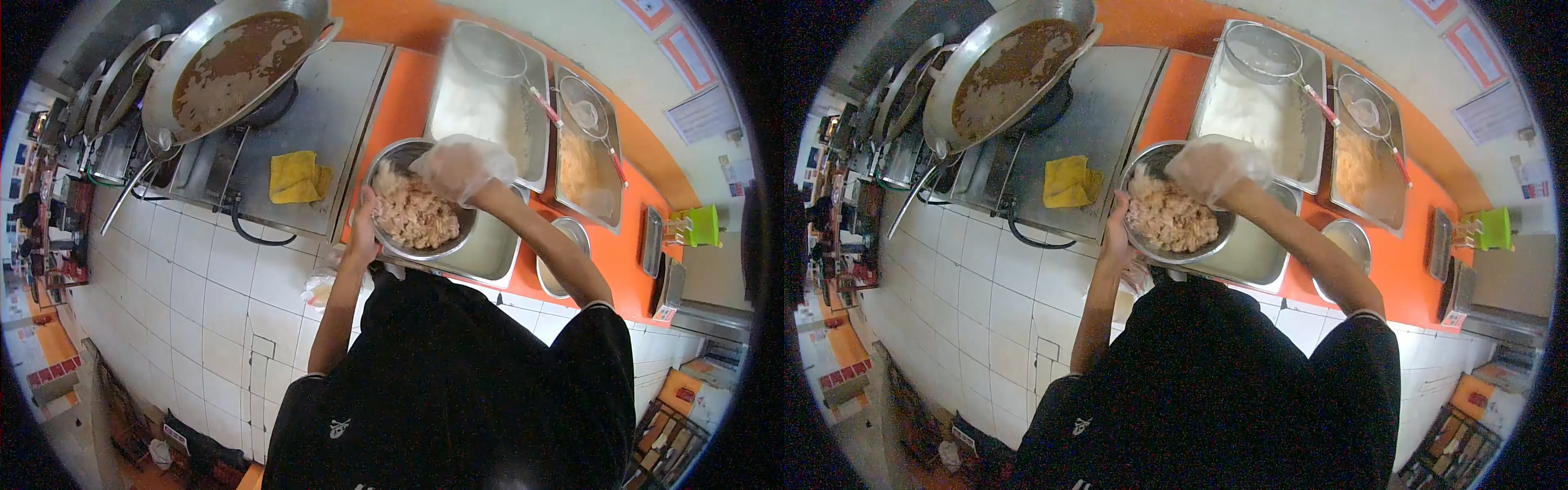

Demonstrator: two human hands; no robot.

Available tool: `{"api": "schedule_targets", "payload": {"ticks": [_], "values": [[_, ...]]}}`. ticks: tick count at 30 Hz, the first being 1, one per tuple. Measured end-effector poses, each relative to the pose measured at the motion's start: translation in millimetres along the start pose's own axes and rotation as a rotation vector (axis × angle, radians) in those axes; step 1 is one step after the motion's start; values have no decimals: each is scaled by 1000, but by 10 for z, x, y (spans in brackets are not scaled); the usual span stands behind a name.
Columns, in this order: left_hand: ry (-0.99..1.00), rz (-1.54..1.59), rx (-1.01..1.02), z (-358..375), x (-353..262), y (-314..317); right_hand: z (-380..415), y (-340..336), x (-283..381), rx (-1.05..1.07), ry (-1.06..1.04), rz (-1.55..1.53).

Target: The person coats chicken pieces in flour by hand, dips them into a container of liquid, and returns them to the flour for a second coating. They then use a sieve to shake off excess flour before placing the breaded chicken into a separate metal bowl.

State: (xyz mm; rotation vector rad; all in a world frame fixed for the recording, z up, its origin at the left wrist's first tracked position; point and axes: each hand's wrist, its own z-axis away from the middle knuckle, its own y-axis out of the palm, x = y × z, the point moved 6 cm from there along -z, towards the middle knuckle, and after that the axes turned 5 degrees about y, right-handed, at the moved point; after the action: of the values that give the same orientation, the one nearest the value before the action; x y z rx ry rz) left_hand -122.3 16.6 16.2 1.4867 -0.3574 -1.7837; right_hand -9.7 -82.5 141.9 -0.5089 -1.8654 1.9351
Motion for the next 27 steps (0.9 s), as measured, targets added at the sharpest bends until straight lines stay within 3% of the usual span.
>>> {"api": "schedule_targets", "payload": {"ticks": [3,6,10,11,14,21,24,27], "values": [[-85,82,44,33,-116,150,17,127,138,-8,-192,-27],[-27,147,15,-66,-147,-54,175,225,323,-48,-287,117],[67,110,-140,-96,-309,-131,493,-24,479,104,-138,70],[66,122,-144,-87,-345,-120,579,2,457,-72,-208,-42],[93,119,-139,-65,-350,-92,632,-88,403,233,-86,126],[174,29,-71,-153,38,-188,215,222,262,128,71,235],[208,50,-82,-195,-9,-178,111,409,172,30,127,132],[254,67,-93,-200,-1,-250,106,459,104,-37,-80,-66]]}}
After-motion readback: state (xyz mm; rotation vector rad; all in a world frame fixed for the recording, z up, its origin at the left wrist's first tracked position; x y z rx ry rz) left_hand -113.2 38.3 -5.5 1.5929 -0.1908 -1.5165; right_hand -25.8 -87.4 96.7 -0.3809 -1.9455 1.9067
